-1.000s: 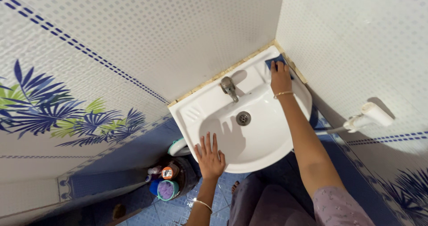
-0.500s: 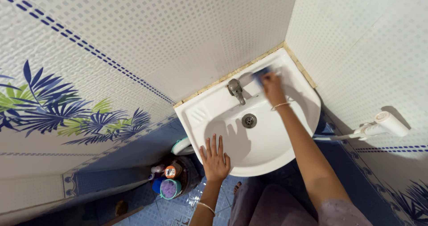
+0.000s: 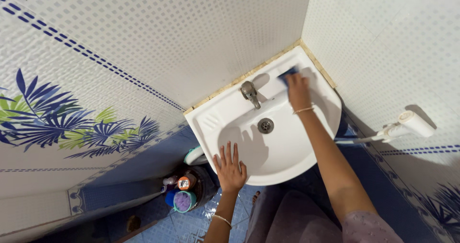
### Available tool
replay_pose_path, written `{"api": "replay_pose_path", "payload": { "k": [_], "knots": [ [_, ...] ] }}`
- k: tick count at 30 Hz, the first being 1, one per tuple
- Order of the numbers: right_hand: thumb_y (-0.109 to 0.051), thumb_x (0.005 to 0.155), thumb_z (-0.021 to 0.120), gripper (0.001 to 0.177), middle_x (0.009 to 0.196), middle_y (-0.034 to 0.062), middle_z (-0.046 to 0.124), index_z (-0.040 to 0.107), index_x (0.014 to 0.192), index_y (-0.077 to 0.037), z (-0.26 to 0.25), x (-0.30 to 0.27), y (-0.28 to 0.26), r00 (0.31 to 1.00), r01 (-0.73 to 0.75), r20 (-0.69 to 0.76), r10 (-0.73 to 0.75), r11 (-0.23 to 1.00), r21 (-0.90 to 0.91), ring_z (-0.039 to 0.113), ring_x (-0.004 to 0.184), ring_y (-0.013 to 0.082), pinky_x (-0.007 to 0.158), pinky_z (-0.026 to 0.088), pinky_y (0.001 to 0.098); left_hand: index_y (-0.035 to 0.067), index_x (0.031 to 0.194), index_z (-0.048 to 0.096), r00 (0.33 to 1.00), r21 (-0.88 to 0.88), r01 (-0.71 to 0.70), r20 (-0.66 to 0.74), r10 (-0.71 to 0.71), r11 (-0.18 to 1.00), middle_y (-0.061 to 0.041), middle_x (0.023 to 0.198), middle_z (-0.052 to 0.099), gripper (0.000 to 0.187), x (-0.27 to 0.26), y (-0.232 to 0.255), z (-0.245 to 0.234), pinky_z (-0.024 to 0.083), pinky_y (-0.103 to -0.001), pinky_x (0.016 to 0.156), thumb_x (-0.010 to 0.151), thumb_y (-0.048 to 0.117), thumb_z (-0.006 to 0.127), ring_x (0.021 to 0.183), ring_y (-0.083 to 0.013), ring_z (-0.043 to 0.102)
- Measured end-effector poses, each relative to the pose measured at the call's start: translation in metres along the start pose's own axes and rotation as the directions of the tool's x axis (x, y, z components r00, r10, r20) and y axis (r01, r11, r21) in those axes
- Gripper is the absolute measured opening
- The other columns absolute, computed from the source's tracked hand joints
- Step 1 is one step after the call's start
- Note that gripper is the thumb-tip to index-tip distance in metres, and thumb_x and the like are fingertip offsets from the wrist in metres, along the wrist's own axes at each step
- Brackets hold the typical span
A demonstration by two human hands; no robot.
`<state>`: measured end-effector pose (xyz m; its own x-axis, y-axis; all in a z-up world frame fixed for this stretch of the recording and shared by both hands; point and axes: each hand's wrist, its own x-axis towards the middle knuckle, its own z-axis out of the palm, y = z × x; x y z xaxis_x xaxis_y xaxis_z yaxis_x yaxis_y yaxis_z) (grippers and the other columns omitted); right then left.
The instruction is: The person scrubs a white bathroom sink with a blue sponge, repeatedly wiping the basin, faucet, and rim. They rinse the sponge using a handheld bidet sprayer and continue scrubbing the sink surfaces.
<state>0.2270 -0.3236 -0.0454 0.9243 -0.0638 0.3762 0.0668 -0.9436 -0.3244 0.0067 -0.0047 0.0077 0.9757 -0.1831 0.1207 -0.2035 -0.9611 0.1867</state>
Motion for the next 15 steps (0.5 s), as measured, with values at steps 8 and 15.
{"api": "replay_pose_path", "payload": {
  "k": [8, 15],
  "knots": [
    [-0.005, 0.096, 0.073, 0.037, 0.125, 0.018, 0.055, 0.055, 0.127, 0.001, -0.003, -0.037, 0.013, 0.927, -0.374, -0.152, 0.342, 0.835, -0.404, 0.058, 0.114, 0.0348, 0.106, 0.048, 0.0414, 0.015, 0.158, 0.034, 1.0, 0.007, 0.006, 0.021, -0.006, 1.0, -0.01, 0.165, 0.029, 0.072, 0.0, 0.001, -0.001, 0.014, -0.061, 0.12, 0.089, 0.03, 0.048, 0.151, -0.0348, 0.025],
    [-0.013, 0.075, 0.085, 0.056, 0.12, 0.0159, 0.057, 0.056, 0.122, -0.002, -0.017, -0.015, 0.002, 0.978, -0.208, -0.006, 0.21, 0.963, -0.171, 0.059, 0.109, 0.0394, 0.09, 0.053, 0.0417, 0.017, 0.158, 0.033, 0.999, 0.015, 0.018, 0.035, -0.018, 1.0, -0.008, 0.165, 0.028, 0.072, 0.0, 0.001, -0.001, 0.013, -0.061, 0.121, 0.089, 0.03, 0.048, 0.152, -0.0341, 0.024]
  ]
}}
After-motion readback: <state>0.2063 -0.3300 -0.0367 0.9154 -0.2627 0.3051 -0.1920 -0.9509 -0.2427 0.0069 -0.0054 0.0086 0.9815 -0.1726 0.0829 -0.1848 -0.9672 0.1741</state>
